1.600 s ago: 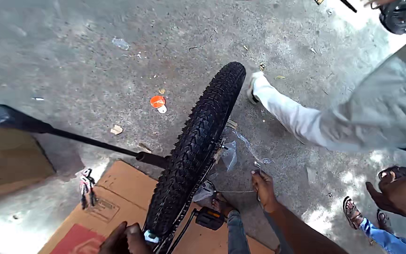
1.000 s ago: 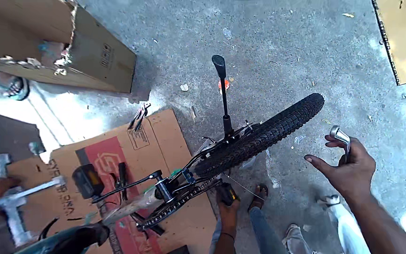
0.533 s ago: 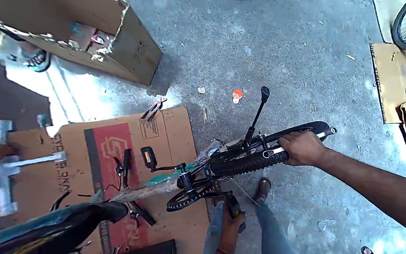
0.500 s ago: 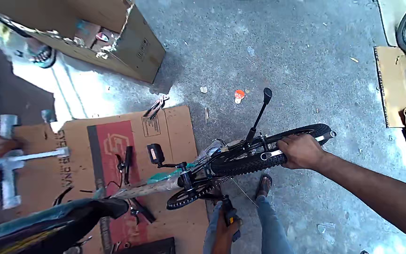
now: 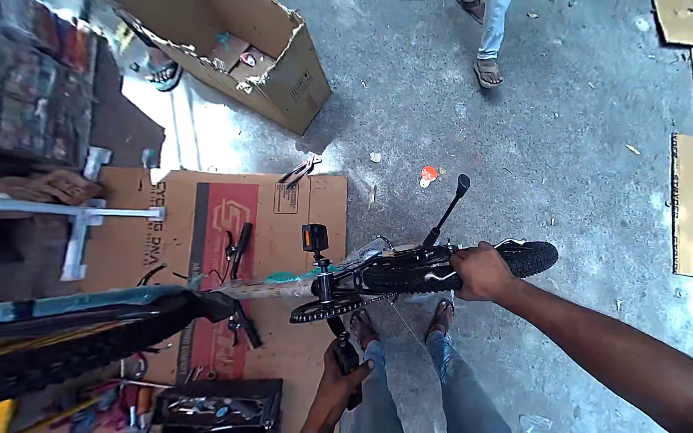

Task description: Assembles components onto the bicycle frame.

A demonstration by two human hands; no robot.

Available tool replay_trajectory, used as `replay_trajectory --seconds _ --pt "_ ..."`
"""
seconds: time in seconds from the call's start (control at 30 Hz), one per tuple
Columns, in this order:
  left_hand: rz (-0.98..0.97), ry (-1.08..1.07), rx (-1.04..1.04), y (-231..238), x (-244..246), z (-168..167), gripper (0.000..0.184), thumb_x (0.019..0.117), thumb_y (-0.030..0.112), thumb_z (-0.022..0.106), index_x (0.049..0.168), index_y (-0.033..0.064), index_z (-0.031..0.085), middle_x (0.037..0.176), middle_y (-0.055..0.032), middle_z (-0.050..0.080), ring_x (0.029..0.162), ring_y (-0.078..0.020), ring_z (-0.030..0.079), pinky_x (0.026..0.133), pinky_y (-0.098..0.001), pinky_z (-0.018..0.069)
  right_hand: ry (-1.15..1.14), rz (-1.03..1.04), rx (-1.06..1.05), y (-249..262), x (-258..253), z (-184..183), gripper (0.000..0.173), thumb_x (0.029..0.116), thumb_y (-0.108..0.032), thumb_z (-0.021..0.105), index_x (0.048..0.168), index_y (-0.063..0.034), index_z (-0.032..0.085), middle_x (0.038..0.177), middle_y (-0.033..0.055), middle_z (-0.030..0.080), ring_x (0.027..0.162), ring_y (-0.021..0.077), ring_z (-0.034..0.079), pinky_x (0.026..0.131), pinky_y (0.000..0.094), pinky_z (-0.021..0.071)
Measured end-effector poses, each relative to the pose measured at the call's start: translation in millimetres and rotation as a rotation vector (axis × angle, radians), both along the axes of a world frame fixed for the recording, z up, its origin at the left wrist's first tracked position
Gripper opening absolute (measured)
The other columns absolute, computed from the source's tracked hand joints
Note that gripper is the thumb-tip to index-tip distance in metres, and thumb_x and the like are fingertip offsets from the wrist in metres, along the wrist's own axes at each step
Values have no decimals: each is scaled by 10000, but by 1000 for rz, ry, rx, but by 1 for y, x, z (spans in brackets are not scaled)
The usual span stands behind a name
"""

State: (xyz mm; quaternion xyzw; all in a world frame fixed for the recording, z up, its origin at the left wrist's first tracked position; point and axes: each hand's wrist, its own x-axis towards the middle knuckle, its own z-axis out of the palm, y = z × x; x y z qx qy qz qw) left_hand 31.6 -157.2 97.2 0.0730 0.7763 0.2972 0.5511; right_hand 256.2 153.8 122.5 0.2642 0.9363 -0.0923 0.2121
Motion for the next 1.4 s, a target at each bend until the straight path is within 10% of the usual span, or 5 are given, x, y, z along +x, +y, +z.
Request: replay_trajectory --seconds 0.1,0.53,0.8,1.13,1.4 --pt "62 309 -20 2 22 -6 1057 646 205 820 1527 -34 288 1352 -261 546 1207 -345 577 1000 -517 498 22 -54 17 -16 -12 -5 500 662 -497 849 982 -134 721 897 41 724 872 250 700 1054 592 436" --pt "-31 361 -79 33 78 -36 1055 586 266 857 1471 -55 380 1327 -248 588 1217 -349 597 1035 -518 498 -108 -102 -45 -19 -20 -8 499 667 -468 836 1021 -144 699 901 41 728 851 236 704 797 476 546" --pt "-280 383 -425 78 49 -251 848 749 516 806 1353 -40 594 1352 -275 609 1327 -409 544 1135 -572 396 85 -39 134 0 4 -34 502 611 -582 762 942 -205 727 784 -19 718 726 186 705 646 437 565" --pt "46 251 -4 32 63 -44 1074 577 245 871 1483 -19 359 1320 -198 594 1188 -271 616 1009 -468 529 -172 -116 -145 -29 -79 -26 403 784 -379 783 1069 -111 688 966 88 726 912 295 699 829 525 536" --pt "-211 328 -458 74 80 -198 1211 627 531 854 1535 -55 309 1455 -263 507 1326 -386 540 1066 -546 478 54 -83 47 -14 -7 -27 526 632 -537 792 1045 -213 755 885 -7 756 805 201 723 732 468 576"
